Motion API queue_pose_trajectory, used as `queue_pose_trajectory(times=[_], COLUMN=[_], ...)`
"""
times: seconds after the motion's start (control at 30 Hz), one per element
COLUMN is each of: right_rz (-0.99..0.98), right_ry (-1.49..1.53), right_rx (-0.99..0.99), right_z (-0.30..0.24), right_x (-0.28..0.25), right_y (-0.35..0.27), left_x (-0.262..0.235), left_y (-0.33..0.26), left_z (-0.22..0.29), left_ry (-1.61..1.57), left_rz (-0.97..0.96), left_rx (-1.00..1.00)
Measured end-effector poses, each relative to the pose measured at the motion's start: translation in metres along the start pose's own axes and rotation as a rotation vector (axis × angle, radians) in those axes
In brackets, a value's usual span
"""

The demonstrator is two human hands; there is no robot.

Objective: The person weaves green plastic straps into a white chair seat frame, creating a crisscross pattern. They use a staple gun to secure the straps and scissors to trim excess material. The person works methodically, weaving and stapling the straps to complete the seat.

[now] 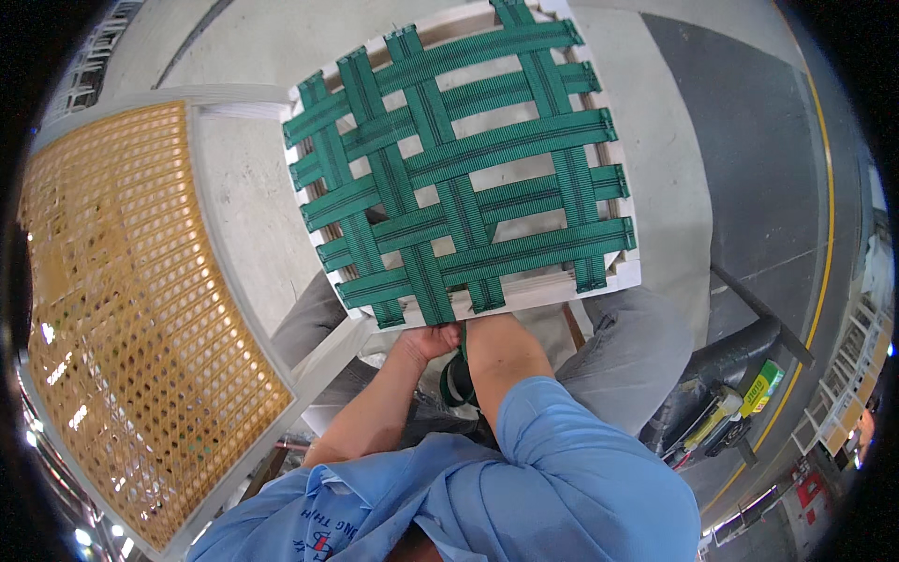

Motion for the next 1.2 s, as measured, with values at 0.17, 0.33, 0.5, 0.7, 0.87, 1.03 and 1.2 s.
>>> queue_pose_trajectory(times=[0.17,0.33,0.5,0.7,0.87,1.03,1.2], right_rz=[0.044,0.075,0.088,0.106,0.122,0.126,0.153], right_ry=[0.005,-0.02,-0.041,-0.032,-0.051,-0.138,-0.522], right_rx=[-0.009,-0.003,0.002,0.0,0.017,-0.003,-0.058], right_z=[-0.002,-0.008,-0.005,0.01,0.021,0.019,-0.009], right_x=[-0.021,-0.037,-0.04,-0.039,-0.042,-0.049,-0.067], right_y=[0.021,0.032,0.028,0.034,0.026,0.015,-0.035], left_x=[0.002,-0.001,-0.007,-0.01,-0.006,-0.001,0.012], left_y=[0.014,0.022,0.02,0.021,0.025,0.028,0.033], left_z=[0.022,0.022,0.023,0.027,0.024,0.028,0.047], left_ry=[-0.149,-0.251,-0.287,-0.295,-0.286,-0.276,-0.279], left_rz=[-0.007,0.013,0.018,0.029,0.026,0.0,-0.071], left_rx=[-0.018,-0.002,0.031,0.07,0.107,0.171,0.284])
Point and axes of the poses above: each hand's wrist, its own y-axis towards the middle knuckle, its own x-axis out of the palm, z = x × y, the point moved 9 cm from there along y, towards the middle knuckle, and after that the axes turned 15 degrees about z, right-handed, at the moved point
